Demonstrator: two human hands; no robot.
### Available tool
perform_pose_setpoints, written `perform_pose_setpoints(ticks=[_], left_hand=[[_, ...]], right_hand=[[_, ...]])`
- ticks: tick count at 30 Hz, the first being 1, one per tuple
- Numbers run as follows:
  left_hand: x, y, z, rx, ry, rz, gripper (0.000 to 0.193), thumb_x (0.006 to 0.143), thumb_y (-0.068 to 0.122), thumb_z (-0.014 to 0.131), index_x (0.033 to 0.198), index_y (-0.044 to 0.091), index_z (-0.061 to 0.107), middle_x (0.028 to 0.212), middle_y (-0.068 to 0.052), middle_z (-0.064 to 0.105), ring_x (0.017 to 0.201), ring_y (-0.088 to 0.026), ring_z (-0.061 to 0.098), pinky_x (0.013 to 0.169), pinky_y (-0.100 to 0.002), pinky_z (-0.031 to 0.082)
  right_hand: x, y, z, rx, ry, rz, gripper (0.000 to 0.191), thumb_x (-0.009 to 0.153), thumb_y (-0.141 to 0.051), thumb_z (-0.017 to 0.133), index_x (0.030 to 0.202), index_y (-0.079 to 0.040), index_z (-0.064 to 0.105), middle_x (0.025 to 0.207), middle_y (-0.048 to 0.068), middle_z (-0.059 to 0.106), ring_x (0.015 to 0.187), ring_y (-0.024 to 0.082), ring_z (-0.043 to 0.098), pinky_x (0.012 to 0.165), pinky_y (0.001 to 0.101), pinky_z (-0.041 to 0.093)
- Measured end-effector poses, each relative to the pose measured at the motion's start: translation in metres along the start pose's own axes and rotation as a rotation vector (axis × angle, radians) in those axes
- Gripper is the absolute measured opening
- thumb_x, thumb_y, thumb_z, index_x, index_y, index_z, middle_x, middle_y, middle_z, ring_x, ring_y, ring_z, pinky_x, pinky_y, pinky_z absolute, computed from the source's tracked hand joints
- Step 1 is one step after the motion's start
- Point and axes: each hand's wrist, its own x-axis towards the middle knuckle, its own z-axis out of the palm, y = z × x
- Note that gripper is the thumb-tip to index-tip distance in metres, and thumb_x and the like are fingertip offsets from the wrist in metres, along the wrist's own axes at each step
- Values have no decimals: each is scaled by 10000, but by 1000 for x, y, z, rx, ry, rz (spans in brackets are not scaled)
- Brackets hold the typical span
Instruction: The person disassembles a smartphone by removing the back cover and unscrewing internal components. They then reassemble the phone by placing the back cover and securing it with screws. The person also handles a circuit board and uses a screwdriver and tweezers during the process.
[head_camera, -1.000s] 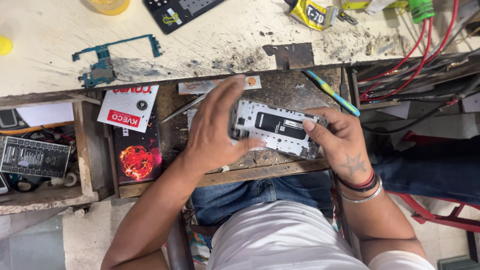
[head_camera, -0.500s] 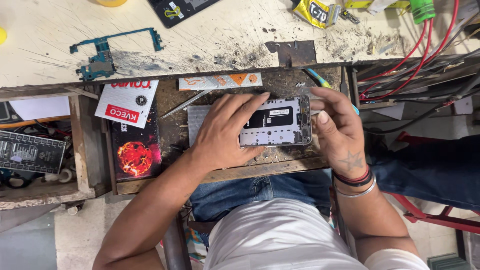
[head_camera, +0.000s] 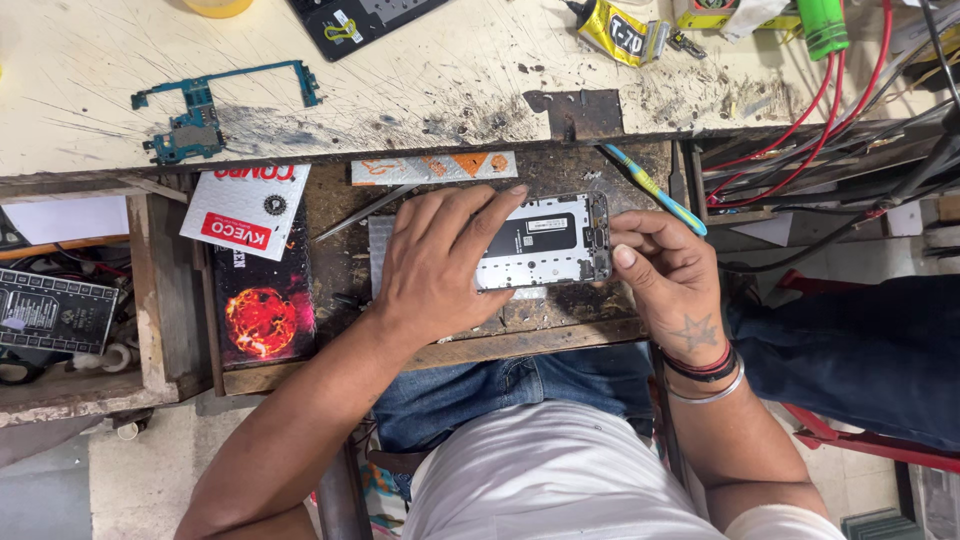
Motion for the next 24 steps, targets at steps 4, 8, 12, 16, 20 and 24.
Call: perform_pose_setpoints(ticks=[4, 8, 12, 16, 20, 24], left_hand=[[-1, 0, 0, 21, 8, 14, 1017, 590, 264, 967, 1486, 134, 504, 1287, -77, 558, 1168, -278, 565, 995, -462, 435], [-1, 0, 0, 26, 19, 20, 1024, 589, 252, 970, 1494, 137, 504, 1295, -68, 563, 1174, -275, 570, 995, -460, 436], [0, 1, 0, 28, 7, 5, 1026, 574, 253, 967, 1485, 133, 509, 1298, -75, 565, 1177, -285, 568, 996, -465, 438], [1, 2, 0, 27, 12, 1, 1014, 595, 264, 970, 1486, 129, 505, 1306, -81, 562, 1179, -291, 564, 997, -468, 435], [3, 2, -1, 39, 13, 7, 1019, 600, 261, 972, 1495, 130, 503, 1310, -77, 565, 1181, -290, 563, 981, -466, 431], [5, 0, -4, 37, -14, -1, 991, 600, 294, 956, 1474, 113, 525, 1294, -86, 574, 1160, -296, 563, 971, -469, 433]], right_hand=[[2, -1, 2, 23, -13, 29, 291, 995, -16, 698, 1272, 51, 637, 1076, 102, 735, 940, 119, 698, 825, 275, 606], [3, -4, 3, -9, -17, 40, 302, 999, -17, 697, 1286, 60, 638, 1060, 107, 736, 909, 126, 700, 787, 313, 638], [2, -9, 3, -72, -12, 55, 326, 988, -21, 694, 1300, 54, 640, 1086, 115, 732, 933, 134, 709, 803, 321, 647], [1, -13, 3, -106, -15, 61, 356, 984, -19, 691, 1327, 55, 630, 1114, 133, 729, 966, 147, 713, 827, 331, 651], [2, -14, 3, -119, -31, 70, 368, 985, -32, 681, 1335, 58, 613, 1146, 151, 736, 1002, 167, 719, 830, 332, 644], [6, -14, 4, -104, -75, 106, 377, 998, -64, 661, 1351, 52, 597, 1135, 163, 733, 978, 184, 728, 808, 326, 639]])
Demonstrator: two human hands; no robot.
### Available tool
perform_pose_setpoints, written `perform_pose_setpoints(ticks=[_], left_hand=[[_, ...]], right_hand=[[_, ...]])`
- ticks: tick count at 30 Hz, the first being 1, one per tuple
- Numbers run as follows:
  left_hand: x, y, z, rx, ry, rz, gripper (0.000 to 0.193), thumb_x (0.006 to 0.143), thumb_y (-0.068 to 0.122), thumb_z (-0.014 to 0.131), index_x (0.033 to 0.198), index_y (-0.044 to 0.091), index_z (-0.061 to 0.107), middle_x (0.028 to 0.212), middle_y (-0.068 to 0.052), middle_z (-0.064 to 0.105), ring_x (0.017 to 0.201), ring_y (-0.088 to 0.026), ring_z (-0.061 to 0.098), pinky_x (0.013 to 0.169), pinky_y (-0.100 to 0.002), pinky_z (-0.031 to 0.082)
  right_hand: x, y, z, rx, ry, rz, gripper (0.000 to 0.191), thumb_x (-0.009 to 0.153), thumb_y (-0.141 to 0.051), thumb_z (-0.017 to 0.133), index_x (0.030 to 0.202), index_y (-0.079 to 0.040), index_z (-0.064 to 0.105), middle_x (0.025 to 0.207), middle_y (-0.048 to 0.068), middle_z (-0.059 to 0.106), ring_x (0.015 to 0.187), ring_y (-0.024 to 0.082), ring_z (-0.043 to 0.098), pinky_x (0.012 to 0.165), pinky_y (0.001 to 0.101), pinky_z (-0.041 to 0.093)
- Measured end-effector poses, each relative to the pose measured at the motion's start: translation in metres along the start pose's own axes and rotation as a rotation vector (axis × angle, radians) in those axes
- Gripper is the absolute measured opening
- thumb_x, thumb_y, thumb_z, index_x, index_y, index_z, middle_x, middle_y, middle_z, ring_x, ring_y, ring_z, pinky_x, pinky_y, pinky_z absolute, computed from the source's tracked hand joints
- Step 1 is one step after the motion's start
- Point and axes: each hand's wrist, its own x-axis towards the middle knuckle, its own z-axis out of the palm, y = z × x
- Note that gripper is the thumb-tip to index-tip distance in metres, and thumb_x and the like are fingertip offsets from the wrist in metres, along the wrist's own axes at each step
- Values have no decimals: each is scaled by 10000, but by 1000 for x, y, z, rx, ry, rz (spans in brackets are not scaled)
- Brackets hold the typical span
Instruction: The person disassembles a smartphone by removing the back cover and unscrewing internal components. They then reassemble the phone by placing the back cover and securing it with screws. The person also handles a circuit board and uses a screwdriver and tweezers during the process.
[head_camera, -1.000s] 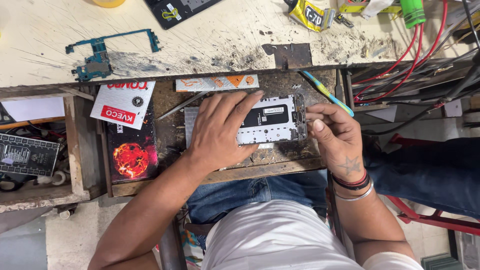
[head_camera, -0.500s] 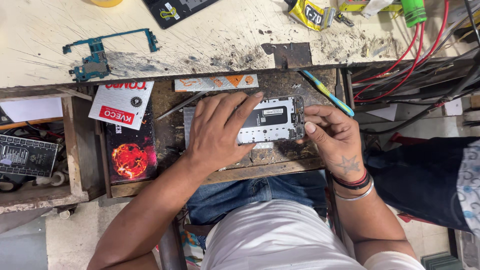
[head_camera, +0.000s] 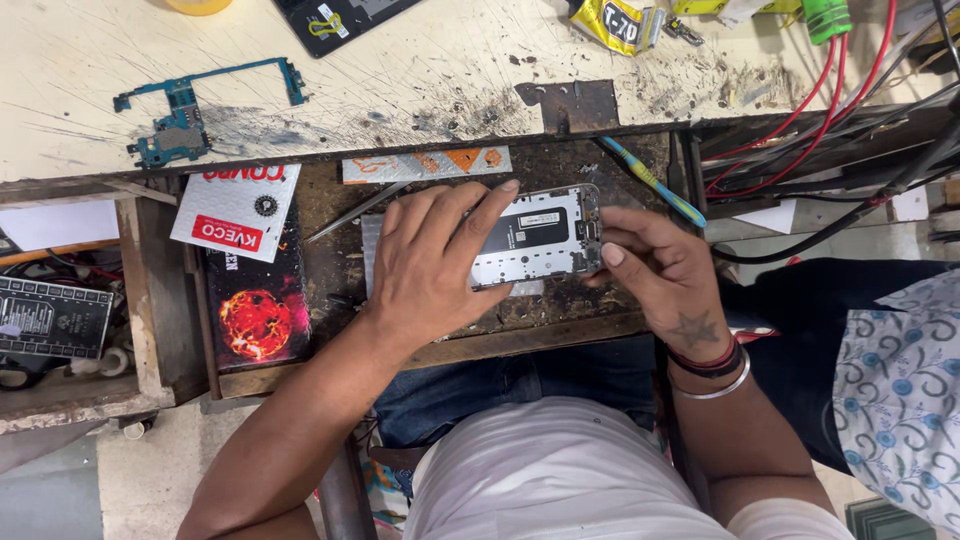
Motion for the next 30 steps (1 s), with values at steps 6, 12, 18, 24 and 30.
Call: perform_pose_setpoints(ticks=[6, 12, 18, 24, 30], left_hand=[[4, -10, -7, -38, -183, -104, 865, 621, 346, 934, 1377, 83, 606, 1223, -100, 607, 1144, -299, 564, 956, -458, 440], [7, -20, -13, 44, -386, -224, 865, 575, 418, 922, 1313, 72, 630, 1199, -102, 624, 1167, -308, 539, 953, -481, 422], [7, -24, -13, 48, -422, -218, 854, 579, 452, 909, 1296, 77, 639, 1203, -108, 624, 1158, -308, 540, 934, -490, 407], [4, -26, -11, 11, -416, -152, 835, 564, 459, 898, 1256, 56, 659, 1205, -111, 624, 1148, -304, 540, 942, -472, 406], [-1, -28, -4, -20, -432, -124, 833, 576, 471, 889, 1246, 37, 651, 1206, -112, 615, 1165, -305, 531, 946, -463, 405]], right_hand=[[8, -19, -3, -651, 77, -227, 311, 1005, -162, 723, 1276, -16, 682, 1113, 113, 752, 949, 168, 719, 785, 294, 585], [15, -38, -2, -1170, 212, -221, 218, 936, -212, 791, 1125, -105, 772, 968, 91, 727, 673, 235, 662, 633, 334, 518], [27, -48, -3, -1195, 215, -364, 182, 984, -196, 797, 1131, -92, 767, 1005, 94, 729, 771, 234, 671, 668, 331, 514], [48, -76, -6, -1169, 237, -422, 171, 1030, -159, 814, 1173, -77, 768, 1010, 97, 728, 754, 205, 669, 685, 308, 508], [64, -95, 47, -1174, -116, -562, 189, 1002, -161, 777, 1173, -84, 750, 1053, 85, 736, 893, 214, 732, 755, 317, 549]])
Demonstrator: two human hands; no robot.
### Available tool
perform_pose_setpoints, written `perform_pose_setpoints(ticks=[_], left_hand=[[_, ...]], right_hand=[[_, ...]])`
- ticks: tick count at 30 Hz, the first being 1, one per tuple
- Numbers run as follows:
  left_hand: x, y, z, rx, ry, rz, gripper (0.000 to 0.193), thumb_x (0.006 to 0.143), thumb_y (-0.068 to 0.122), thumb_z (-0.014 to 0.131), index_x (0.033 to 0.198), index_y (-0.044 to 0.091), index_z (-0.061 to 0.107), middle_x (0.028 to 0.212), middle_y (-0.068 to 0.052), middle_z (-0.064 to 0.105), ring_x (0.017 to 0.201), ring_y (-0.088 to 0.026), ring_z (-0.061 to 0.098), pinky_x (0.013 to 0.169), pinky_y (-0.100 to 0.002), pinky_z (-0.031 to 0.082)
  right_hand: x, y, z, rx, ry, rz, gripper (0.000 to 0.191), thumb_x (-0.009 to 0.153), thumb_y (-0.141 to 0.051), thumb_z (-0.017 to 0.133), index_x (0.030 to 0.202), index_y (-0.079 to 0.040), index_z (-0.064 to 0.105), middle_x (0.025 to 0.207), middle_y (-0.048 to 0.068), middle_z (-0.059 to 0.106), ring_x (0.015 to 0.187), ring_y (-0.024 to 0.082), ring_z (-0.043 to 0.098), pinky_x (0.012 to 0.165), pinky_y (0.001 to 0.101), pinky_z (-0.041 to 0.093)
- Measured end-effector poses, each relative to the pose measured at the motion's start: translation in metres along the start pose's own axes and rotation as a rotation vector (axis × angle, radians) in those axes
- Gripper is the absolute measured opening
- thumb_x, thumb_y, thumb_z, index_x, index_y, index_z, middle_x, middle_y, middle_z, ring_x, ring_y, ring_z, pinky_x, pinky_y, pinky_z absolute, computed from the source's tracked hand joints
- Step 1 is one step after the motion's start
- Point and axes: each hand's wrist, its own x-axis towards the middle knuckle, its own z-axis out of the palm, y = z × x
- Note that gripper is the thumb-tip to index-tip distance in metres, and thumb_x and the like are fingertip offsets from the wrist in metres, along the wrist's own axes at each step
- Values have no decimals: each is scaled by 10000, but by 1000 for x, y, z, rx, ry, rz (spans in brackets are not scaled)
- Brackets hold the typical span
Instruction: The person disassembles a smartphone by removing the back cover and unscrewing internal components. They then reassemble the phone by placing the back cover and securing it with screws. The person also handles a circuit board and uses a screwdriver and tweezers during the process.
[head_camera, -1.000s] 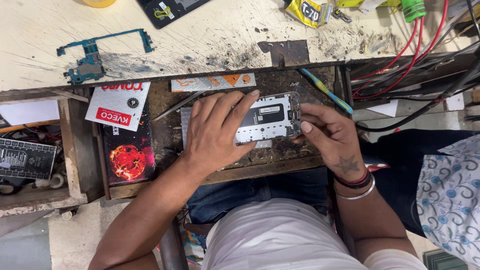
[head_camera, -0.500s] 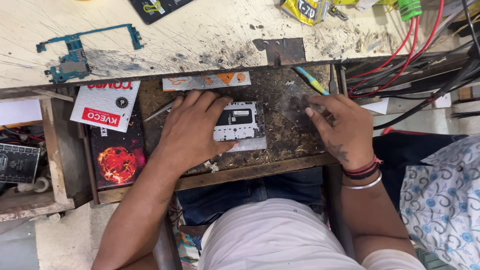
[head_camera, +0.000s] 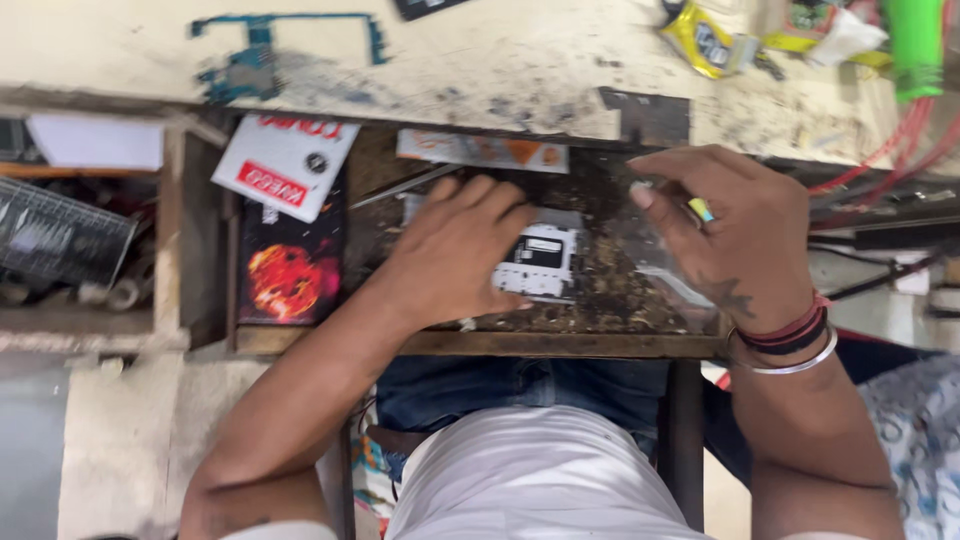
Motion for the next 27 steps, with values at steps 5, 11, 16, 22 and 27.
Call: perform_pose_setpoints(ticks=[5, 11, 16, 22, 27], left_hand=[[-2, -2, 9, 77, 18, 112, 786, 651, 501, 859, 1252, 42, 644, 1272, -154, 606, 1282, -336, 502, 1049, -501, 373], [-5, -5, 20, -3, 102, 156, 866, 691, 503, 811, 1379, 33, 576, 1429, -223, 542, 1373, -398, 463, 1160, -522, 320], [-8, -4, 24, -3, -175, -14, 760, 789, 534, 763, 1362, 77, 562, 1411, -184, 563, 1344, -363, 490, 1124, -494, 356], [-12, 1, 23, -13, -199, -15, 732, 828, 536, 752, 1362, 74, 560, 1402, -187, 565, 1338, -364, 493, 1122, -498, 350], [-14, 6, 17, -66, 95, 128, 822, 748, 467, 831, 1374, 22, 538, 1354, -216, 581, 1291, -388, 521, 1086, -501, 378]], right_hand=[[47, -45, 40, 83, -171, -347, 167, 977, -180, 727, 1129, -113, 750, 1046, 67, 743, 887, 275, 716, 730, 369, 573], [97, -71, 109, -197, -457, -561, 242, 780, -174, 651, 998, -123, 743, 1002, 82, 738, 925, 303, 718, 715, 430, 581], [108, -81, 156, -372, -496, -563, 150, 872, -189, 622, 856, -98, 740, 808, 108, 735, 734, 322, 732, 573, 465, 579], [99, -83, 152, -315, -396, -546, 136, 864, -176, 625, 864, -78, 719, 764, 109, 702, 696, 319, 721, 552, 464, 566], [83, -82, 102, -126, -207, -511, 187, 868, -174, 642, 1028, -85, 680, 913, 82, 700, 751, 295, 718, 571, 447, 560]])
